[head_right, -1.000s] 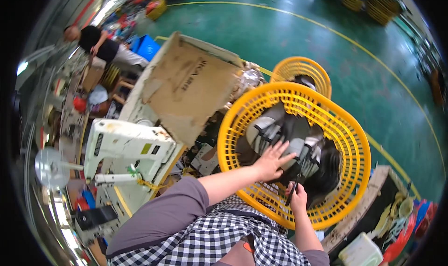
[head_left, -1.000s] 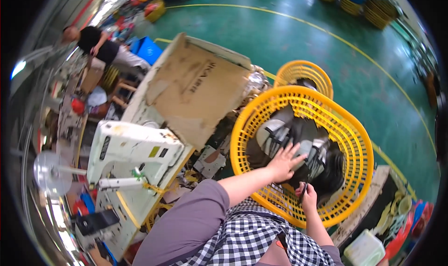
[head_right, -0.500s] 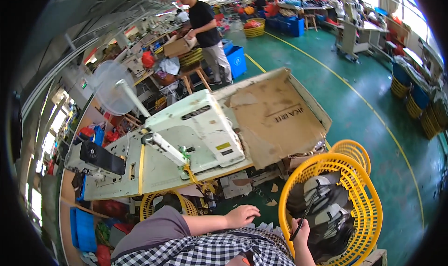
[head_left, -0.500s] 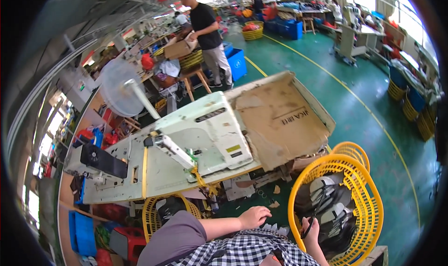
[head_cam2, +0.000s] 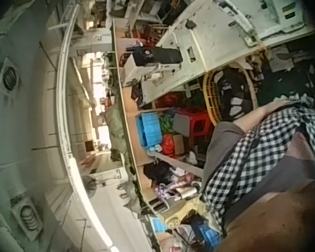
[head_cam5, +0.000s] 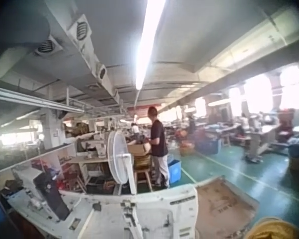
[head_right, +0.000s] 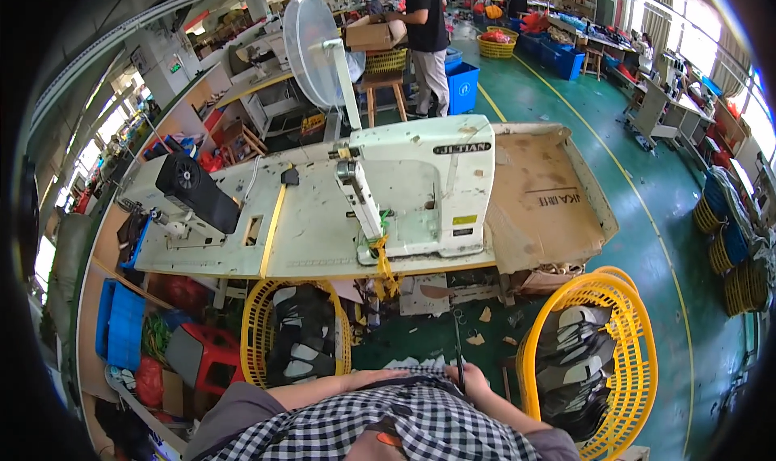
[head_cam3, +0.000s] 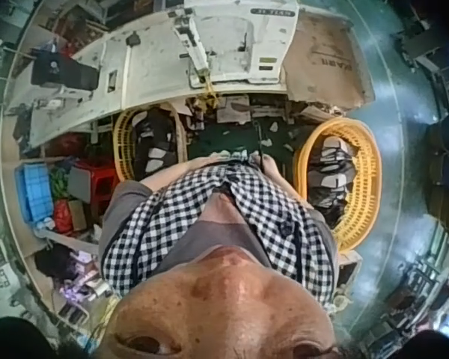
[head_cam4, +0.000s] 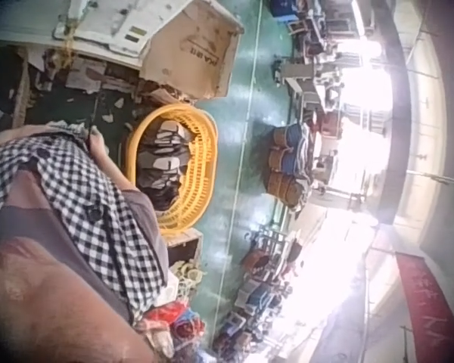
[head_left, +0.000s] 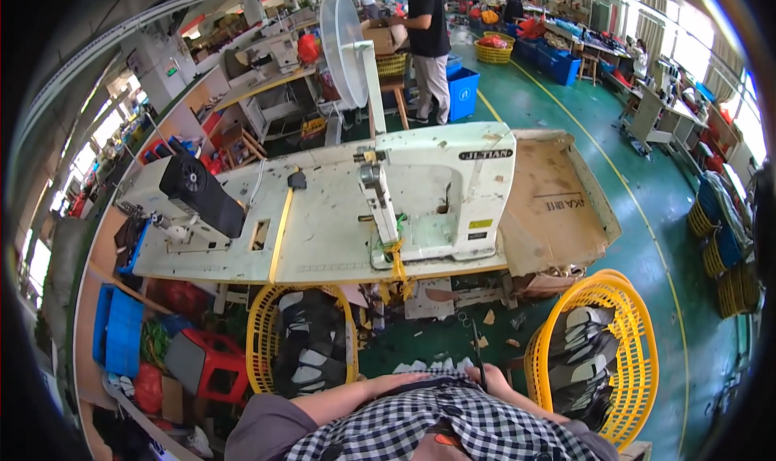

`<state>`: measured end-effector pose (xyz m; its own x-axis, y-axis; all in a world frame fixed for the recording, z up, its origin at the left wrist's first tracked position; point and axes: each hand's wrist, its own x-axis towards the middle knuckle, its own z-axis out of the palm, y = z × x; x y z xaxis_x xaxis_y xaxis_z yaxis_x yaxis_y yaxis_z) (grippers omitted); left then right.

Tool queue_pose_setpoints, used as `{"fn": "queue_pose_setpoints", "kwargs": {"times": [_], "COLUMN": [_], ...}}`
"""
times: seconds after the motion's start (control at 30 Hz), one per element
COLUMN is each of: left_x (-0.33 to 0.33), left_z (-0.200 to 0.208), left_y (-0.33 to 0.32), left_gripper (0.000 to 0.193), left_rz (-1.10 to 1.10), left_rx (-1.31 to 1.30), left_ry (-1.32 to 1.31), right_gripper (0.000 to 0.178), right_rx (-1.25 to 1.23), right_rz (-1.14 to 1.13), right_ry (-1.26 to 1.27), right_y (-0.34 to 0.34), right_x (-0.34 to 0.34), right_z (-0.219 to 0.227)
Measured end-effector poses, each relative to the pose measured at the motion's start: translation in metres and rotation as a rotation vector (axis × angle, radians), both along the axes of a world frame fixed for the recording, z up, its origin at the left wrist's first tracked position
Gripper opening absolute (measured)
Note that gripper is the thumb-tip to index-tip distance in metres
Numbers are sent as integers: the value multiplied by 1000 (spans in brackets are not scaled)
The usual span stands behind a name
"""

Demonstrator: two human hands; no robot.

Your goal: The recorder is stitching and preparing shoe components using an industrial sewing machine in a manufacturing facility.

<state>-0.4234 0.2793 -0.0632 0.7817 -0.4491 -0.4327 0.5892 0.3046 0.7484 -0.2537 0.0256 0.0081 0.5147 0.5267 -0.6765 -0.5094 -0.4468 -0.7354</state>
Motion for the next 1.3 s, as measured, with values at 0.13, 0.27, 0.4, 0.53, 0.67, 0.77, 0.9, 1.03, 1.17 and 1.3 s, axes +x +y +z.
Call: {"fn": "queue_pose_setpoints", "kwargs": {"times": [0.13, 0.27, 0.4, 0.53, 0.67, 0.77, 0.9, 1.03, 1.17, 1.3], "left_x": [-82, -86, -44, -34, -12, -15, -17, -12, -19, -41], "left_z": [-25, 63, 122, 132, 137, 126, 107, 109, 73, 53], "left_y": [31, 28, 7, -26, -43, -64, -84, -85, -81, -65], "left_gripper": [41, 37, 40, 39, 37, 32, 25, 28, 28, 30], "left_rz": [-272, 61, 446, 707, 881, 1057, 1271, 1405, 1479, 1415], "left_rx": [733, 890, 456, 468, 356, 244, 244, 311, 465, 392], "left_ry": [133, 269, -67, -99, 55, 133, 167, 314, 453, 628], "right_gripper": [28, 22, 20, 25, 56, 58, 61, 59, 58, 61], "right_rx": [143, 152, 73, -465, -739, -588, -1023, -1158, -1168, -994], "right_rz": [-198, -480, -566, -221, 102, 70, 406, 371, 368, 349], "right_ry": [143, 68, -486, -632, -1113, -1176, -1107, -1109, -1099, -1454], "right_y": [32, 47, 30, 79, 66, 80, 107, 112, 126, 99], "right_x": [18, 71, 200, 304, 405, 436, 433, 427, 361, 294], "right_z": [29, 17, -70, -10, -22, -45, -66, -62, -19, -41]}}
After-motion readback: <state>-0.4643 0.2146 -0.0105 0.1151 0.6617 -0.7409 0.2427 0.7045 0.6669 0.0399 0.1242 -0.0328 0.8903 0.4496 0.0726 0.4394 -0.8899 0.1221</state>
